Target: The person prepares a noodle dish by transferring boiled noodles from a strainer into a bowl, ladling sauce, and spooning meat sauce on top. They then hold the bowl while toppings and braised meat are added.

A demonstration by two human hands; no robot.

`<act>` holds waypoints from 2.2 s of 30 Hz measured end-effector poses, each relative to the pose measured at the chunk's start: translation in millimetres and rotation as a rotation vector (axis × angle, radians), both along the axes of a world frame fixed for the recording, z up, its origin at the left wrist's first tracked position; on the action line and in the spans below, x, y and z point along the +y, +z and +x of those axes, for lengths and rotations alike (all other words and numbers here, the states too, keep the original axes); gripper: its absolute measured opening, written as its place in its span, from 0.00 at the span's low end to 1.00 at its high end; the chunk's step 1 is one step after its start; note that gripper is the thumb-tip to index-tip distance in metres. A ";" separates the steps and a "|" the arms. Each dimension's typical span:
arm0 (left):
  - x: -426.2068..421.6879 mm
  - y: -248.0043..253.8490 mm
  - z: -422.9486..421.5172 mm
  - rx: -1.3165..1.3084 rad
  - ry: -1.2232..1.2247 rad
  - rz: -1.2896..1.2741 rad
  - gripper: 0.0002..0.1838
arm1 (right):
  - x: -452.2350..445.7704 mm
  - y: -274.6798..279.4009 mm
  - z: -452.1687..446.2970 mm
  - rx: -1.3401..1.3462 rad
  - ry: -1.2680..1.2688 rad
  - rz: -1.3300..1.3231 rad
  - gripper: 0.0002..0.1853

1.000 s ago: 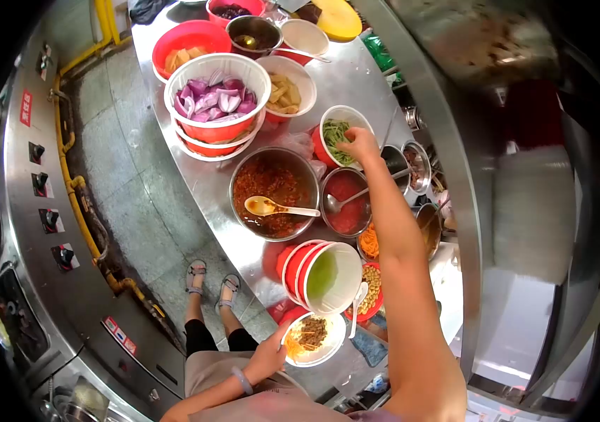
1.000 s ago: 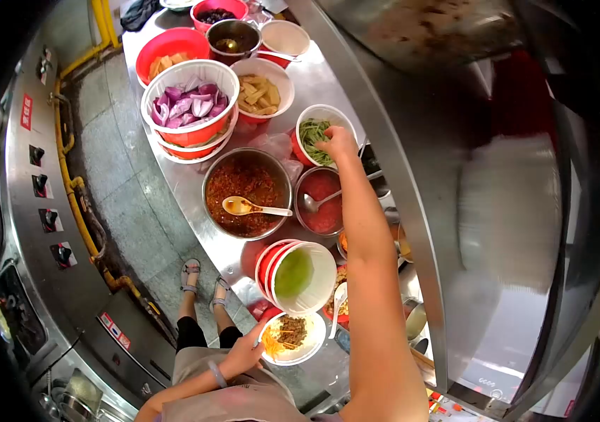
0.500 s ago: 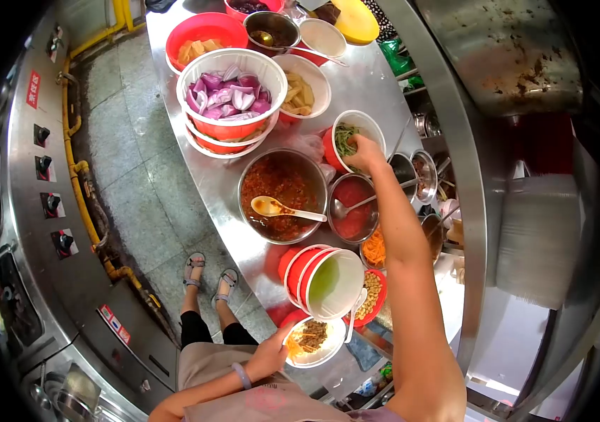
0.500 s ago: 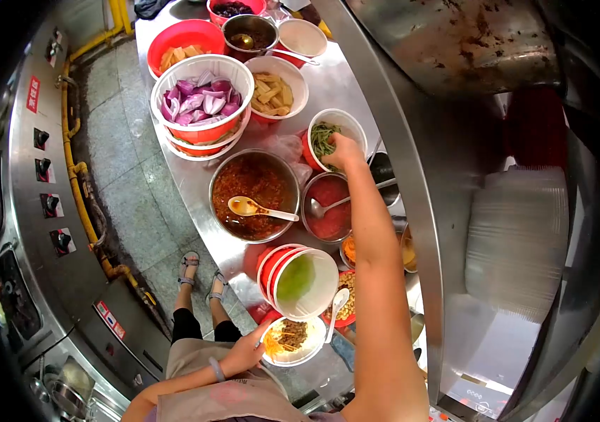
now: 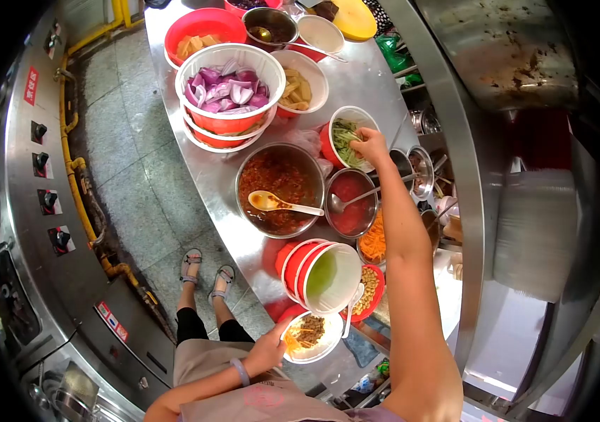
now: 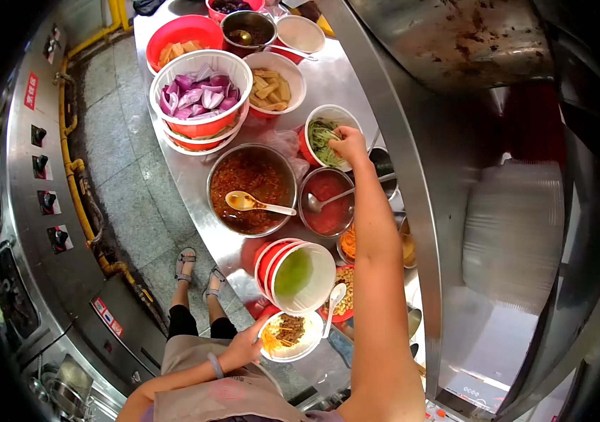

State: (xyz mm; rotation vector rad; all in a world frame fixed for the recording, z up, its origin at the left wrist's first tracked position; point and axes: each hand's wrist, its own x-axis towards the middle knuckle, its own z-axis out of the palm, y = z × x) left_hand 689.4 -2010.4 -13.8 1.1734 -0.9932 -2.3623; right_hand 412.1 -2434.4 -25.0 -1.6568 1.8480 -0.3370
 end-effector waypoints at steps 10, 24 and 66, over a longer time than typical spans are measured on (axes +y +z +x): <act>-1.3 0.3 2.4 0.044 -0.003 0.015 0.32 | 10.0 19.3 -8.3 -0.408 -0.220 -0.068 0.08; -5.5 -8.5 -5.5 0.094 -0.029 0.079 0.33 | 229.8 157.9 18.1 -0.459 -0.542 -0.374 0.07; -5.7 -20.7 -16.0 0.039 -0.033 0.150 0.36 | 489.1 39.8 91.6 0.330 -0.840 -0.131 0.10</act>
